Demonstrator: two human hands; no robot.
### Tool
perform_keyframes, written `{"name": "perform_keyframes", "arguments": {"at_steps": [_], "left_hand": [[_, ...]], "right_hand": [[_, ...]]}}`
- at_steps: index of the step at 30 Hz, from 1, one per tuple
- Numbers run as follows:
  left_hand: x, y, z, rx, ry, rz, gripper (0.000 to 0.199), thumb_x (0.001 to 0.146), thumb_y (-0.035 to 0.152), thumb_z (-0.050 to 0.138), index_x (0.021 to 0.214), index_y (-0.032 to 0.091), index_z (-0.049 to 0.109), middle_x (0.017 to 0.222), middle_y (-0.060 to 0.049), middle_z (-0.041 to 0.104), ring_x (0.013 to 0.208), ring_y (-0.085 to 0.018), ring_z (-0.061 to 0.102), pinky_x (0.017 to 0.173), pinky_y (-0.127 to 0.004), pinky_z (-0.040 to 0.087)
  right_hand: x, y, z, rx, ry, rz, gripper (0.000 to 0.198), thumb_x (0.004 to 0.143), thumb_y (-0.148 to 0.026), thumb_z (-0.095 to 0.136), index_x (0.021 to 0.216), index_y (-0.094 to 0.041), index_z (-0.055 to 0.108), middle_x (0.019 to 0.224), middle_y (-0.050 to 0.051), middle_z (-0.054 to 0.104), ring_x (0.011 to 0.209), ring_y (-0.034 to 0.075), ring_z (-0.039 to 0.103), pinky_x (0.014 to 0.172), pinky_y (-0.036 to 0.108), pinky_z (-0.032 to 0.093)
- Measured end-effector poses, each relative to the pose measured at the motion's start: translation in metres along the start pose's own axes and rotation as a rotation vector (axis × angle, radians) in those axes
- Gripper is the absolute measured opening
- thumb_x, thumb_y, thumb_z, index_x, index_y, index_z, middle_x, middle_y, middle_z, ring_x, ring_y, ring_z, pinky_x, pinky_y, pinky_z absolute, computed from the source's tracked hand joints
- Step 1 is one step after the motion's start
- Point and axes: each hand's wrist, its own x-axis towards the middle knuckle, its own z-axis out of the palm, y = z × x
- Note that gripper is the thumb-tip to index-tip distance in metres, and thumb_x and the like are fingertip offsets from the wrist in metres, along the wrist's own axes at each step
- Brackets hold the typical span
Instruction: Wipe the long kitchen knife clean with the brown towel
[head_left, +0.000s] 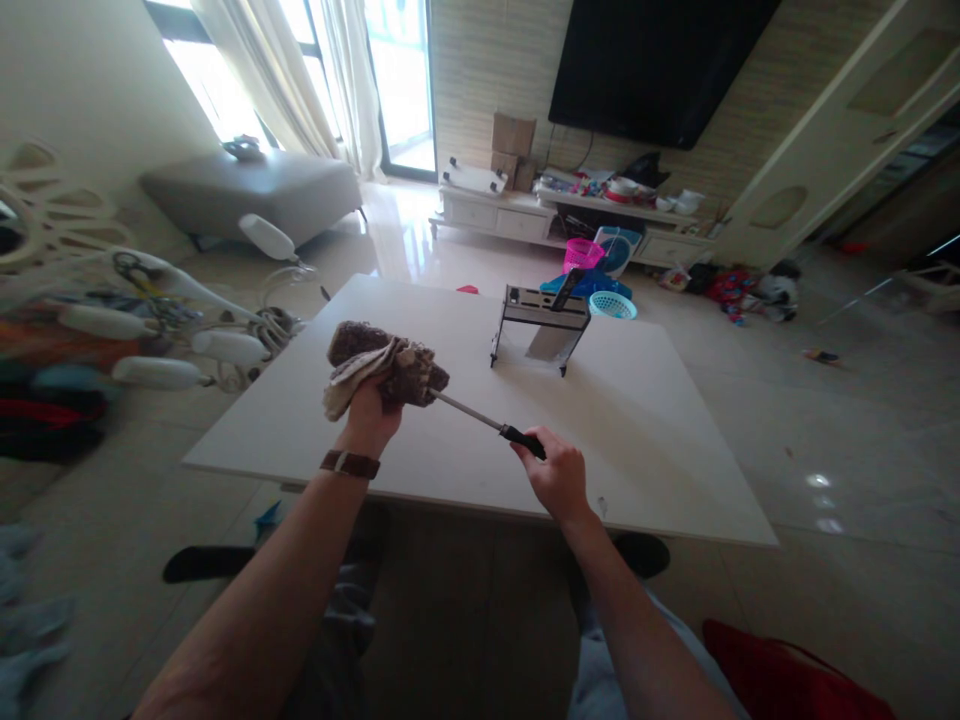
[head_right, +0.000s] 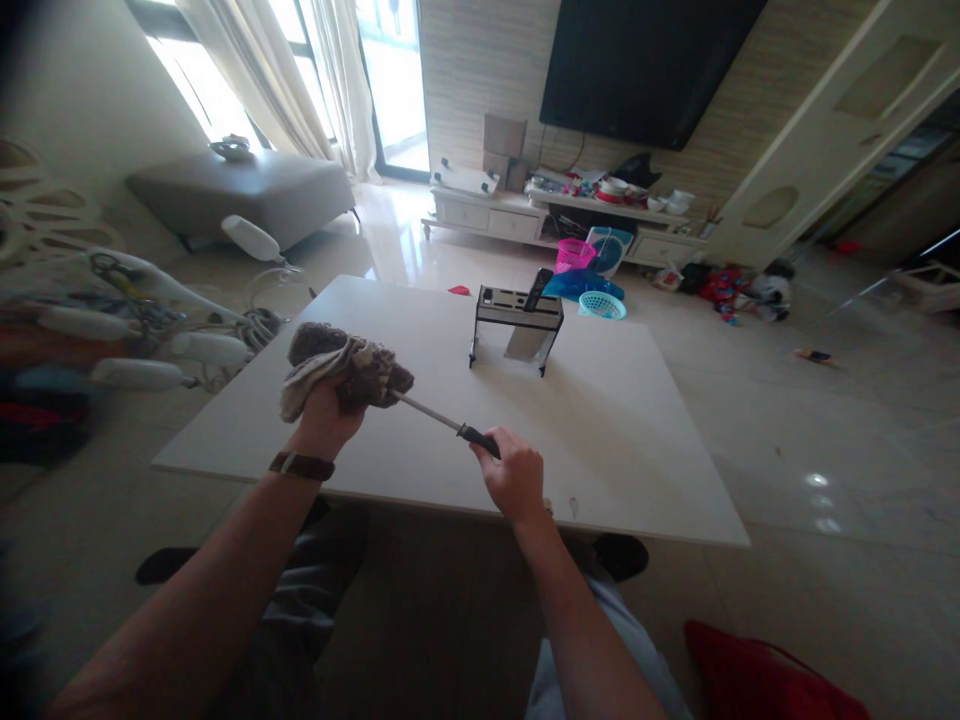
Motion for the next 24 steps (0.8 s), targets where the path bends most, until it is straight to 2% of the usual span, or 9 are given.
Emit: {"name": "perform_keyframes", "arguments": {"at_steps": [3, 7, 10, 12, 15, 19, 24], "left_hand": [[-0.001, 0.007, 0.000, -0.055, -0.035, 0.030, 0.022, 0.074, 0.012, 0.063, 0.092, 0.021, 0.072, 0.102, -0.004, 0.076, 0.108, -0.023, 0.068, 0.098, -0.038, 0.055], [-0.009, 0.008, 0.003, -0.085, -0.089, -0.058, 0.011, 0.074, 0.014, 0.064, 0.082, 0.019, 0.070, 0.096, -0.003, 0.076, 0.099, -0.019, 0.069, 0.091, -0.034, 0.057], [-0.022, -0.006, 0.009, -0.048, -0.110, -0.136, 0.006, 0.072, 0.013, 0.066, 0.075, 0.017, 0.070, 0.085, -0.002, 0.075, 0.084, -0.016, 0.069, 0.084, -0.030, 0.058], [-0.032, -0.022, 0.014, 0.014, -0.169, -0.212, 0.007, 0.070, 0.013, 0.071, 0.076, 0.017, 0.072, 0.086, -0.002, 0.075, 0.082, -0.016, 0.069, 0.083, -0.029, 0.057], [-0.045, -0.046, 0.020, 0.105, -0.260, -0.284, 0.018, 0.070, 0.019, 0.079, 0.088, 0.019, 0.076, 0.099, -0.005, 0.076, 0.100, -0.023, 0.069, 0.092, -0.035, 0.055], [-0.046, -0.065, 0.023, 0.171, -0.228, -0.206, 0.026, 0.070, 0.021, 0.083, 0.095, 0.021, 0.076, 0.115, -0.007, 0.074, 0.125, -0.032, 0.058, 0.103, -0.040, 0.050], [-0.040, -0.064, 0.022, 0.116, -0.204, -0.135, 0.021, 0.072, 0.021, 0.082, 0.091, 0.021, 0.074, 0.118, -0.008, 0.073, 0.125, -0.030, 0.058, 0.107, -0.040, 0.047]], "right_hand": [[-0.001, 0.007, -0.004, 0.054, 0.059, 0.059, 0.022, 0.091, -0.044, 0.065, 0.090, -0.022, 0.069, 0.081, 0.004, 0.072, 0.073, 0.019, 0.064, 0.066, 0.027, 0.038], [0.000, 0.010, -0.006, 0.160, 0.127, 0.176, 0.030, 0.090, -0.050, 0.065, 0.089, -0.020, 0.068, 0.077, 0.003, 0.070, 0.068, 0.019, 0.061, 0.064, 0.027, 0.038], [0.001, 0.006, -0.002, 0.220, 0.137, 0.219, 0.033, 0.090, -0.052, 0.063, 0.090, -0.019, 0.068, 0.076, 0.003, 0.069, 0.067, 0.018, 0.059, 0.063, 0.026, 0.038], [0.002, 0.002, 0.001, 0.242, 0.128, 0.226, 0.034, 0.090, -0.052, 0.062, 0.090, -0.019, 0.068, 0.075, 0.002, 0.068, 0.065, 0.017, 0.058, 0.062, 0.026, 0.038], [0.001, -0.004, 0.006, 0.255, 0.091, 0.224, 0.032, 0.089, -0.051, 0.063, 0.089, -0.019, 0.068, 0.073, 0.002, 0.068, 0.064, 0.017, 0.057, 0.062, 0.026, 0.037], [0.000, -0.007, 0.009, 0.282, 0.052, 0.193, 0.029, 0.090, -0.048, 0.063, 0.089, -0.020, 0.068, 0.074, 0.001, 0.067, 0.067, 0.017, 0.058, 0.063, 0.026, 0.038], [0.000, -0.007, 0.005, 0.242, 0.045, 0.135, 0.027, 0.092, -0.047, 0.061, 0.088, -0.021, 0.067, 0.074, 0.001, 0.066, 0.067, 0.016, 0.057, 0.063, 0.026, 0.038]]}}
